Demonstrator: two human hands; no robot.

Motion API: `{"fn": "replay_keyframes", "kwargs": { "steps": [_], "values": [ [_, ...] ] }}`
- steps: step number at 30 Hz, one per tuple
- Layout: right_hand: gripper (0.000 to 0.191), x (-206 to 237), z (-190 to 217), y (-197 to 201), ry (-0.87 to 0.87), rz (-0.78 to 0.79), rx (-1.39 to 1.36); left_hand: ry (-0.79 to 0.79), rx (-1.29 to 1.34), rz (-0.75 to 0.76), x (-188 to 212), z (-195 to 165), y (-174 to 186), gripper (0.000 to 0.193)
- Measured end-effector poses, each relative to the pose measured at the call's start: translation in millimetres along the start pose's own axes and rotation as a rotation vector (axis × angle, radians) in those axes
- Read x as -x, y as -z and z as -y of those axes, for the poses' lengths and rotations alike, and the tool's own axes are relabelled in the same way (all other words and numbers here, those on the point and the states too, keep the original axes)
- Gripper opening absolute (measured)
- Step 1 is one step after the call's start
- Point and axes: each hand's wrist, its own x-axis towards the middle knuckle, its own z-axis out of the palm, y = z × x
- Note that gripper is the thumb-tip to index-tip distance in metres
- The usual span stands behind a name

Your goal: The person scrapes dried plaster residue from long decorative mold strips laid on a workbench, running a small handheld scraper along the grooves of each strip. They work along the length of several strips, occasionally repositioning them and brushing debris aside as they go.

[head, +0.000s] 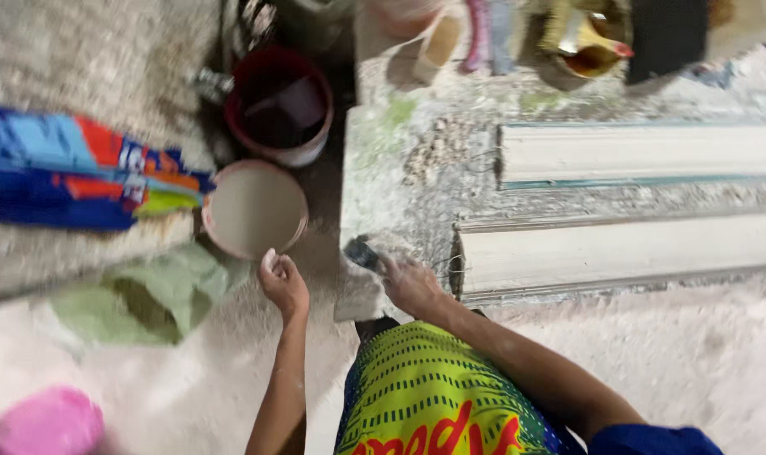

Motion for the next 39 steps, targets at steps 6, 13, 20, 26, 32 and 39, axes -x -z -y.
{"fn": "replay_keyframes", "kwargs": {
  "steps": [6, 13, 20, 26, 32, 39],
  "values": [
    [0.045, 63.2, -43.5, 12.5, -0.133, -0.227, -0.144, 0.245, -0.076, 0.211, -1.8, -25.6, -35.2, 0.037],
    [0.048, 100.3, -161.5, 3.2, -0.378, -0.499, -0.326, -0.579, -0.35, 0.184, -8.8, -58.8, -77.4, 0.062],
    [0.041, 131.2, -327.2, 30.1, -0.689, -0.823, -0.098, -0.431, -0.432, 0.116, 11.9, -46.1, -74.3, 0.055],
    [0.039, 177.5, -429.8, 39.4, -0.733, -0.983, 0.048, -0.18, -0.856, 0.117, 80.7, -37.8, -84.0, 0.045],
    [0.04, 186.5, -474.6, 75.2, -0.467, -1.096, 0.006, -0.286, -0.858, 0.015, 159.6, -43.0, -138.1, 0.079],
    [0.023, 13.3, -559.6, 260.8, -0.217, -1.178, -0.266, -0.142, -0.405, 0.16, 201.1, -90.4, -211.3, 0.084]
  ]
}}
